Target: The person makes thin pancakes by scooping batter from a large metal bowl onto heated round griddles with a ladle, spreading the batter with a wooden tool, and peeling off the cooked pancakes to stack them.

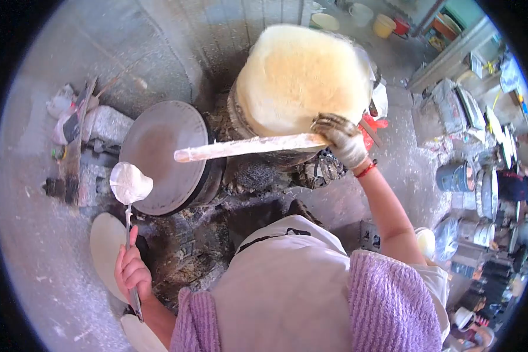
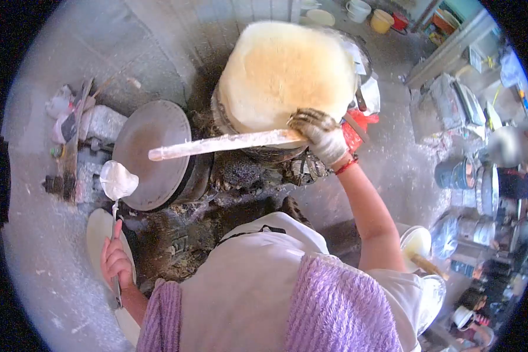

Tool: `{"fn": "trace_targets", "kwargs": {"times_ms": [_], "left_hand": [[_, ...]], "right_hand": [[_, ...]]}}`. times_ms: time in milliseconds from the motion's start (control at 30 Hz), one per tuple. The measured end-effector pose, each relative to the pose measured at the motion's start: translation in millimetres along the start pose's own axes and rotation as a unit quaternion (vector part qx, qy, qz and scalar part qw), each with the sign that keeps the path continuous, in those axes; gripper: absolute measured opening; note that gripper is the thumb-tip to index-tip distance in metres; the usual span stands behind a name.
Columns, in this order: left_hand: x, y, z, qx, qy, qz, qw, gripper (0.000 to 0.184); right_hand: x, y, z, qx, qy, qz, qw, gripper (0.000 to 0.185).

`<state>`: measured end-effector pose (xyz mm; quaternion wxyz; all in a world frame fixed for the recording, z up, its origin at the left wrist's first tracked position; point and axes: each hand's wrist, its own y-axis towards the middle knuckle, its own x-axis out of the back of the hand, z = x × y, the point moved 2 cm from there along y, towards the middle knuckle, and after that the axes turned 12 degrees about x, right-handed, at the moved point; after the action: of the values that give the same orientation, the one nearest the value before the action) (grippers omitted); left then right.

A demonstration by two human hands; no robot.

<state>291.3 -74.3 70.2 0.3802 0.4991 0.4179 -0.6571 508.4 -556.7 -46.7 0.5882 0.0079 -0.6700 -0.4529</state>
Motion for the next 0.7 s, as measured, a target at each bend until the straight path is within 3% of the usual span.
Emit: {"fn": "trace_targets", "kwargs": {"times_ms": [200, 267, 300, 400, 500, 600, 667, 700], "left_hand": [[-36, 62, 15, 0.007, -0.001, -0.004, 1.000, 0.056], [-46, 81, 12, 0.010, 0.011, -0.004, 1.000, 0.055], [-50, 89, 9, 0.027, 0.016, -0.009, 0.999, 0.054], [-57, 107, -14, 0.060, 0.049, -0.024, 0.997, 0.052], [-53, 128, -35, 0.093, 0.118, -0.055, 0.987, 0.049], [-27, 157, -57, 0.063, 0.258, -0.118, 0.957, 0.047], [3, 179, -63, 0.033, 0.304, -0.163, 0.938, 0.045], [19, 189, -63, 0.007, 0.313, -0.187, 0.931, 0.045]], "right_hand": [[-18, 1, 2, -0.016, 0.065, 0.052, 0.996, 0.032], [-27, 18, 9, -0.061, 0.054, 0.116, 0.990, 0.037], [-24, 35, 15, -0.110, 0.080, 0.209, 0.968, 0.036], [-43, 38, 26, -0.077, 0.055, 0.205, 0.974, 0.035], [-12, 62, 61, -0.113, 0.101, 0.123, 0.981, 0.033], [-25, 67, 78, -0.316, 0.200, 0.188, 0.908, 0.041], [-40, 65, 97, -0.259, 0.217, 0.070, 0.938, 0.049], [-47, 67, 108, -0.257, 0.218, 0.074, 0.939, 0.049]]}}
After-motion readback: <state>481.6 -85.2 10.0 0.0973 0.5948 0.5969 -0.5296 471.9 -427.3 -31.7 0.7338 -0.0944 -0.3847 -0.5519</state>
